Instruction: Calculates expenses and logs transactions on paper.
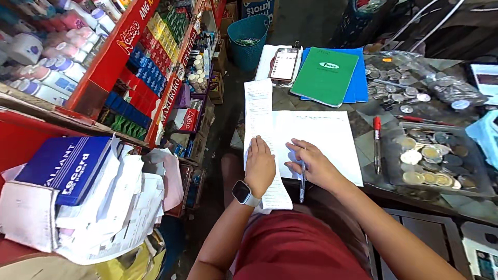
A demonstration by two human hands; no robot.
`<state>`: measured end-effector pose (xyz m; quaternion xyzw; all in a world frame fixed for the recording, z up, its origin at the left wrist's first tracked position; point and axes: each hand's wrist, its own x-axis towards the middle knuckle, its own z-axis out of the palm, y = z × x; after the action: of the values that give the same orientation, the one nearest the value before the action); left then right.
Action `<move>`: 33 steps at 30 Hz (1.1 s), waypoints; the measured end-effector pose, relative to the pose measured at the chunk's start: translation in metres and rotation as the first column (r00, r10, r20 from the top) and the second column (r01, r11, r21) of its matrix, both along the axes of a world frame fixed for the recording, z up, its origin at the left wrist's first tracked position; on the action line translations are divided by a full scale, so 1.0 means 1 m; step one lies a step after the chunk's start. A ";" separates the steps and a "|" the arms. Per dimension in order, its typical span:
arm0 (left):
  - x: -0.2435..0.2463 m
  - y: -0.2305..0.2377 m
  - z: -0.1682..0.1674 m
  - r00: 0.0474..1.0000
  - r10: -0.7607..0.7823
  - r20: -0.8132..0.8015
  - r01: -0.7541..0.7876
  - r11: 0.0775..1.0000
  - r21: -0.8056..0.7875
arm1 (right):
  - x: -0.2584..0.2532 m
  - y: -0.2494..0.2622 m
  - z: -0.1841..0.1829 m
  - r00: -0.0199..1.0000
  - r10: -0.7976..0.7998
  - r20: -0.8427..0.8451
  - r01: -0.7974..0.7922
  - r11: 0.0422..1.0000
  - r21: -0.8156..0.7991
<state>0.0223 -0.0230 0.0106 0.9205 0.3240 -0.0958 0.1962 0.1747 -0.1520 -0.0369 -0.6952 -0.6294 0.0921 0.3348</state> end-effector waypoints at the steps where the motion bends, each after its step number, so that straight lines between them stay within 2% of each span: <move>1: 0.001 -0.003 -0.003 1.000 0.009 0.015 -0.009 1.000 0.027 | 0.000 0.000 0.000 1.000 -0.003 0.004 0.003 1.000 0.004; 5: 0.000 -0.003 -0.005 0.996 0.019 0.087 -0.024 0.998 0.058 | -0.004 0.001 0.002 1.000 -0.006 -0.021 0.006 1.000 -0.009; 10: -0.004 0.002 0.002 0.996 0.020 0.081 -0.027 0.996 0.084 | -0.014 0.005 0.004 0.999 0.009 -0.037 -0.010 1.000 -0.021; 13: -0.004 0.005 0.002 0.998 0.011 0.054 -0.015 0.996 0.083 | -0.004 0.010 0.018 0.983 -0.068 -0.172 0.060 0.997 -0.049; 15: -0.003 0.005 0.005 1.000 -0.003 -0.013 0.004 0.997 0.076 | 0.019 0.018 0.033 0.911 -0.201 -0.361 0.194 0.979 -0.057; 18: -0.003 0.004 0.003 0.999 -0.010 -0.049 0.014 0.996 0.084 | 0.058 0.038 0.043 0.721 -0.344 -0.602 0.351 0.930 -0.112; 21: -0.003 0.002 0.001 0.999 -0.011 -0.041 0.015 0.994 0.112 | 0.076 0.061 0.031 0.536 -0.308 -0.786 0.421 0.904 -0.067; 24: -0.001 0.002 0.005 0.996 -0.019 -0.092 0.030 0.992 0.120 | 0.079 0.072 0.019 0.454 -0.264 -0.851 0.452 0.891 -0.035; 26: -0.002 0.002 0.004 0.997 -0.021 -0.076 0.031 0.991 0.133 | 0.079 0.074 0.016 0.467 -0.281 -0.838 0.475 0.879 -0.031; 30: -0.004 0.001 0.003 0.997 -0.017 -0.070 0.027 0.989 0.145 | 0.078 0.073 0.020 0.584 -0.380 -0.718 0.494 0.867 -0.057; 33: -0.005 0.001 0.001 0.999 -0.014 -0.049 0.021 0.988 0.155 | 0.076 0.073 0.015 0.671 -0.414 -0.615 0.520 0.854 -0.007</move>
<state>0.0170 -0.0220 0.0116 0.9332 0.3270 -0.0939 0.1153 0.2505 -0.0789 -0.0217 -0.7369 -0.2973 0.1628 0.5849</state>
